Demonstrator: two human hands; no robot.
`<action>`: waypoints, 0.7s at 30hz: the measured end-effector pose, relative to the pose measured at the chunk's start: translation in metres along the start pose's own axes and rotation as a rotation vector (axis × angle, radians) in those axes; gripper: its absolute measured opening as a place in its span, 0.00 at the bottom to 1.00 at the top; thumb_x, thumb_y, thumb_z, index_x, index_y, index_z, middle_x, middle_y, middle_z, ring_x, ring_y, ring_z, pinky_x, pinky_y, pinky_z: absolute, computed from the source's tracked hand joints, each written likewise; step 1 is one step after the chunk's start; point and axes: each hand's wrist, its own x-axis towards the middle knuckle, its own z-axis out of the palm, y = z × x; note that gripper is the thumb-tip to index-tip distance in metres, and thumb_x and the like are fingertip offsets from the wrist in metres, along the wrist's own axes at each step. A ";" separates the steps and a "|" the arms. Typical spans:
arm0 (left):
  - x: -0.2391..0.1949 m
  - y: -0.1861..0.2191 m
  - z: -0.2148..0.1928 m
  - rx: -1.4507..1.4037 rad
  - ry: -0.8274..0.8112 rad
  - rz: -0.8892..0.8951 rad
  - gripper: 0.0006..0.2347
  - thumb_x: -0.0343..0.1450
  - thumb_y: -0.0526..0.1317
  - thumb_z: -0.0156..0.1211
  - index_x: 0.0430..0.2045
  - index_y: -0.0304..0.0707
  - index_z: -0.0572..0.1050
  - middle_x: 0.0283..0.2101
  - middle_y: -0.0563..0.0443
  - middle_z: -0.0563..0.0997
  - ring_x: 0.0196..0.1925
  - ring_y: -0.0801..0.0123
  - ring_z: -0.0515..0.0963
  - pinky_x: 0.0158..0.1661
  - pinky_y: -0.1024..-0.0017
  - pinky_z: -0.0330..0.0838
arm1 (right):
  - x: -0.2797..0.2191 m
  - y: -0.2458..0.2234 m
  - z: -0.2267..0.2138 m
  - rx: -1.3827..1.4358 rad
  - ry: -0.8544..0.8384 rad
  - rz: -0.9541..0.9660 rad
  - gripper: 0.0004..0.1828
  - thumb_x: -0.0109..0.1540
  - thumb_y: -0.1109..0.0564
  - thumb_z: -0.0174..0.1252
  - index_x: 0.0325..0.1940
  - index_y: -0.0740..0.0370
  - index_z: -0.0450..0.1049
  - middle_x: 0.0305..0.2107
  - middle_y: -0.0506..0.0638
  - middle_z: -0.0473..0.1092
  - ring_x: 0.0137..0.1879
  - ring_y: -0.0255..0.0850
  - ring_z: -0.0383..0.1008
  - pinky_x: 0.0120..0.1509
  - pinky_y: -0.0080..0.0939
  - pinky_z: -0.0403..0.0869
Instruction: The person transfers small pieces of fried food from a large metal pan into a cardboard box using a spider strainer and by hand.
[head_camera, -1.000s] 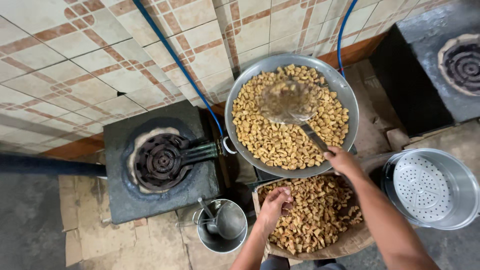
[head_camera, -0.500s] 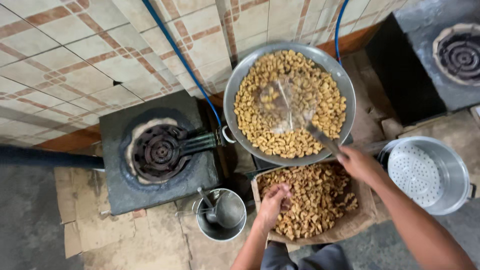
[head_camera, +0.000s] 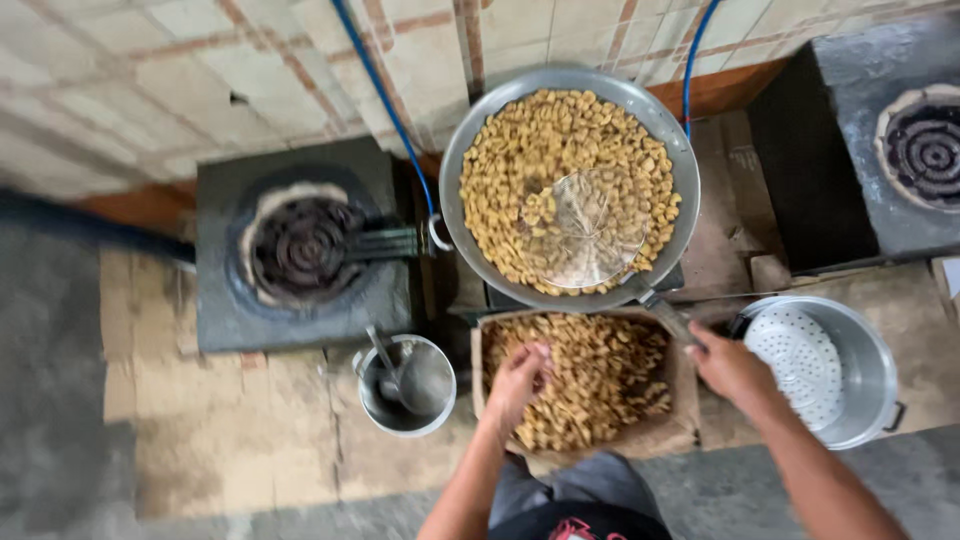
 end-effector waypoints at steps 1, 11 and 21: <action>0.007 -0.004 0.005 0.085 0.020 0.110 0.10 0.75 0.44 0.60 0.45 0.38 0.78 0.31 0.59 0.78 0.28 0.80 0.75 0.30 0.77 0.70 | 0.010 0.010 0.013 -0.018 -0.010 -0.011 0.32 0.67 0.38 0.51 0.78 0.32 0.61 0.49 0.64 0.79 0.54 0.60 0.81 0.61 0.56 0.77; -0.001 -0.017 0.080 1.042 0.320 0.579 0.13 0.70 0.43 0.63 0.46 0.41 0.77 0.37 0.38 0.84 0.38 0.49 0.85 0.40 0.58 0.78 | 0.093 -0.031 0.135 1.449 -0.720 0.044 0.16 0.61 0.62 0.53 0.51 0.73 0.72 0.37 0.61 0.79 0.33 0.48 0.82 0.34 0.48 0.80; -0.031 0.000 0.145 1.045 0.436 0.529 0.11 0.71 0.44 0.62 0.44 0.40 0.79 0.38 0.37 0.83 0.38 0.47 0.84 0.38 0.56 0.76 | 0.064 0.047 0.026 0.318 0.276 -0.486 0.22 0.66 0.56 0.54 0.63 0.62 0.62 0.36 0.67 0.74 0.41 0.64 0.77 0.45 0.61 0.75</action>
